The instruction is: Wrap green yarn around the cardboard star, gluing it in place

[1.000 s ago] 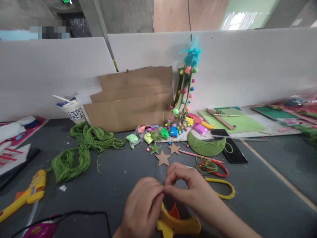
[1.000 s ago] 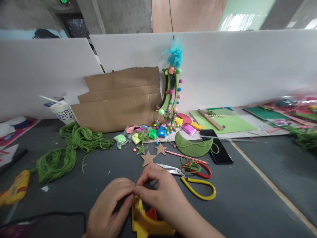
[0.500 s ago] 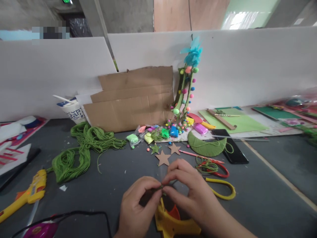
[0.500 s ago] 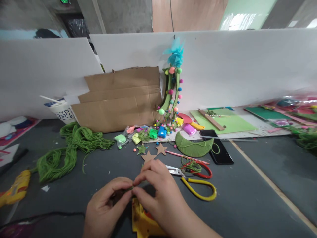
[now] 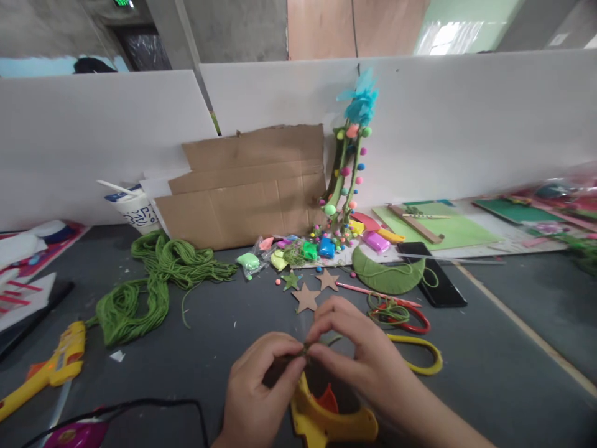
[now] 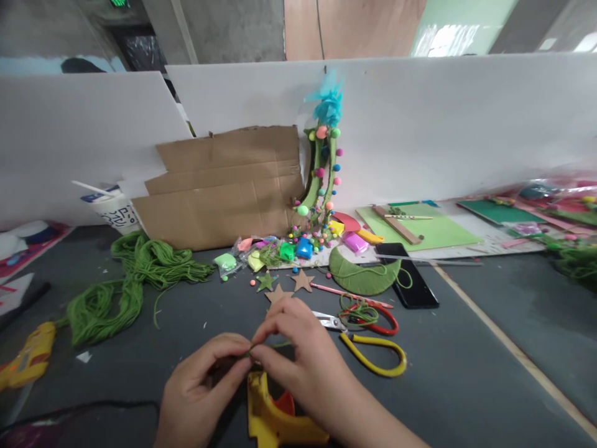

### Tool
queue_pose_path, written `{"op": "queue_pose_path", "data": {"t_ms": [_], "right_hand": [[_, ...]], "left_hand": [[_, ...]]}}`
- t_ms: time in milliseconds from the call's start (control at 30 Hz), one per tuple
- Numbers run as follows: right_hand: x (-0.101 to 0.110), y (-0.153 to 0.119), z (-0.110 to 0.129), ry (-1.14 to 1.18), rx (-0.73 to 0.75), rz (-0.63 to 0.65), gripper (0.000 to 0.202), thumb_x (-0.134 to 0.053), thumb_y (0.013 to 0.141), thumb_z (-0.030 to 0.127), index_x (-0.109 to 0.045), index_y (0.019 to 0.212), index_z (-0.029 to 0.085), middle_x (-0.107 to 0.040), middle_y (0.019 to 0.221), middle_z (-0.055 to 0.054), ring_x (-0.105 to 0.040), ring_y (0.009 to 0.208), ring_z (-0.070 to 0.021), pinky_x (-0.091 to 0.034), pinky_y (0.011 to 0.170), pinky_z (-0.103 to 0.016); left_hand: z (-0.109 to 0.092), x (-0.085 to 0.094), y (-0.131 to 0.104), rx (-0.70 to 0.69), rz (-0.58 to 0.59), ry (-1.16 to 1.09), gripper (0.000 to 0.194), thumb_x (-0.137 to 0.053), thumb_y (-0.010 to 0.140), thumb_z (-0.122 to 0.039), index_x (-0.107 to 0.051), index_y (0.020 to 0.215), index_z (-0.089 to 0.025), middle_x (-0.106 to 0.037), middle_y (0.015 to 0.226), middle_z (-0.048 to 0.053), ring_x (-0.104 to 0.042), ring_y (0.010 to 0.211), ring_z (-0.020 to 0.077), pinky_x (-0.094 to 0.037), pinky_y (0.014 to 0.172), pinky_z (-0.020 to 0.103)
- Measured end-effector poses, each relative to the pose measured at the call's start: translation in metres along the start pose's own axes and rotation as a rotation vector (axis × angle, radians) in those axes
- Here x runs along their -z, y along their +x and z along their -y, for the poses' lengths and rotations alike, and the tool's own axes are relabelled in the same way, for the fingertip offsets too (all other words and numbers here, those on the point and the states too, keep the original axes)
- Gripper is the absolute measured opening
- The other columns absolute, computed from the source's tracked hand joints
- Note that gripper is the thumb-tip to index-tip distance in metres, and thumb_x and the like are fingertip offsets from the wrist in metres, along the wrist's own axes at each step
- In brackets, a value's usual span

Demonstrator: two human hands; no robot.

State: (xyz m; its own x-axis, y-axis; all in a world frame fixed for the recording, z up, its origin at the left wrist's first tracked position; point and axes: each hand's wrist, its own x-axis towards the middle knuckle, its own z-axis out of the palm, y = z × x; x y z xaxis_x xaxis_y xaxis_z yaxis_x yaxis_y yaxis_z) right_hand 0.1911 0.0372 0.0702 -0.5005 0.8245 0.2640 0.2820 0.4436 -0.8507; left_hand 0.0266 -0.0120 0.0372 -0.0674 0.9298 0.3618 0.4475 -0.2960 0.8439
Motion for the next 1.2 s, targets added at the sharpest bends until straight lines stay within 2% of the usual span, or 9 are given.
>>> {"op": "queue_pose_path", "data": {"t_ms": [133,433,500,600,700,800,867,1000,1200], "right_hand": [[0.003,0.001,-0.001,-0.029,0.046,-0.044,0.011,-0.061,0.079,0.01,-0.062,0.079,0.02,-0.056,0.085,-0.002,-0.053,0.083,-0.0185,-0.04,0.074,-0.032],[-0.008,-0.004,-0.003,-0.179,0.072,0.011,0.012,-0.054,0.085,0.009,-0.055,0.079,0.019,-0.055,0.084,-0.002,-0.049,0.082,-0.0194,-0.037,0.077,-0.036],[-0.005,-0.002,-0.003,-0.126,0.04,0.042,0.012,-0.054,0.085,0.01,-0.054,0.078,0.019,-0.055,0.085,-0.002,-0.05,0.085,-0.0192,-0.038,0.077,-0.034],[0.001,0.001,-0.004,0.045,-0.067,0.071,0.012,-0.056,0.084,0.011,-0.055,0.077,0.02,-0.056,0.085,-0.002,-0.053,0.085,-0.0176,-0.041,0.076,-0.03],[0.0,0.003,-0.007,0.164,-0.226,0.096,0.015,-0.05,0.086,0.01,-0.058,0.092,0.021,-0.061,0.09,-0.001,-0.057,0.086,-0.0159,-0.043,0.078,-0.028],[-0.007,0.002,-0.007,0.172,-0.275,0.139,0.02,-0.048,0.088,0.013,-0.058,0.102,0.022,-0.064,0.096,-0.001,-0.059,0.091,-0.016,-0.043,0.081,-0.027],[-0.012,0.001,-0.006,0.084,-0.269,0.116,0.018,-0.049,0.087,0.015,-0.058,0.101,0.021,-0.065,0.088,-0.001,-0.06,0.083,-0.0162,-0.044,0.075,-0.026],[-0.016,-0.004,-0.003,-0.087,-0.187,0.078,0.014,-0.049,0.086,0.014,-0.061,0.092,0.02,-0.065,0.075,0.0,-0.059,0.067,-0.0145,-0.041,0.062,-0.023],[-0.021,-0.014,-0.008,-0.454,0.133,0.073,0.022,-0.041,0.089,0.013,-0.062,0.091,0.018,-0.062,0.065,-0.002,-0.053,0.056,-0.0154,-0.029,0.051,-0.026]], "left_hand": [[0.0,-0.001,-0.001,0.045,-0.014,-0.031,0.011,-0.066,0.075,-0.01,-0.067,0.076,-0.022,-0.073,0.074,0.0,-0.069,0.066,0.0141,-0.054,0.06,0.02],[0.002,-0.002,-0.003,-0.003,0.009,-0.003,0.013,-0.063,0.076,-0.01,-0.068,0.077,-0.021,-0.074,0.075,0.0,-0.068,0.068,0.0144,-0.053,0.064,0.021],[0.002,-0.002,-0.003,0.066,0.022,-0.038,0.01,-0.063,0.075,-0.012,-0.068,0.075,-0.021,-0.073,0.074,0.001,-0.067,0.067,0.0149,-0.052,0.062,0.022],[0.0,-0.001,-0.002,0.276,0.052,-0.104,0.002,-0.068,0.072,-0.019,-0.069,0.071,-0.021,-0.071,0.067,0.0,-0.063,0.059,0.0141,-0.049,0.055,0.021],[0.0,-0.001,0.0,0.486,0.064,-0.265,0.005,-0.072,0.068,-0.023,-0.068,0.069,-0.019,-0.066,0.058,-0.002,-0.057,0.052,0.0113,-0.044,0.051,0.019],[0.003,-0.001,0.002,0.58,0.059,-0.467,0.009,-0.074,0.067,-0.024,-0.068,0.071,-0.019,-0.065,0.059,-0.003,-0.057,0.055,0.011,-0.043,0.053,0.018],[0.005,0.0,0.003,0.624,0.04,-0.558,0.01,-0.075,0.068,-0.024,-0.068,0.073,-0.019,-0.067,0.062,-0.002,-0.06,0.06,0.0118,-0.044,0.056,0.019],[0.003,0.0,0.005,0.712,-0.023,-0.726,0.012,-0.076,0.066,-0.02,-0.067,0.075,-0.018,-0.07,0.063,-0.001,-0.062,0.063,0.0122,-0.045,0.061,0.019],[0.001,0.001,0.005,0.724,-0.055,-0.784,0.014,-0.077,0.064,-0.02,-0.067,0.073,-0.018,-0.066,0.059,-0.001,-0.056,0.059,0.0108,-0.043,0.057,0.017]]}}
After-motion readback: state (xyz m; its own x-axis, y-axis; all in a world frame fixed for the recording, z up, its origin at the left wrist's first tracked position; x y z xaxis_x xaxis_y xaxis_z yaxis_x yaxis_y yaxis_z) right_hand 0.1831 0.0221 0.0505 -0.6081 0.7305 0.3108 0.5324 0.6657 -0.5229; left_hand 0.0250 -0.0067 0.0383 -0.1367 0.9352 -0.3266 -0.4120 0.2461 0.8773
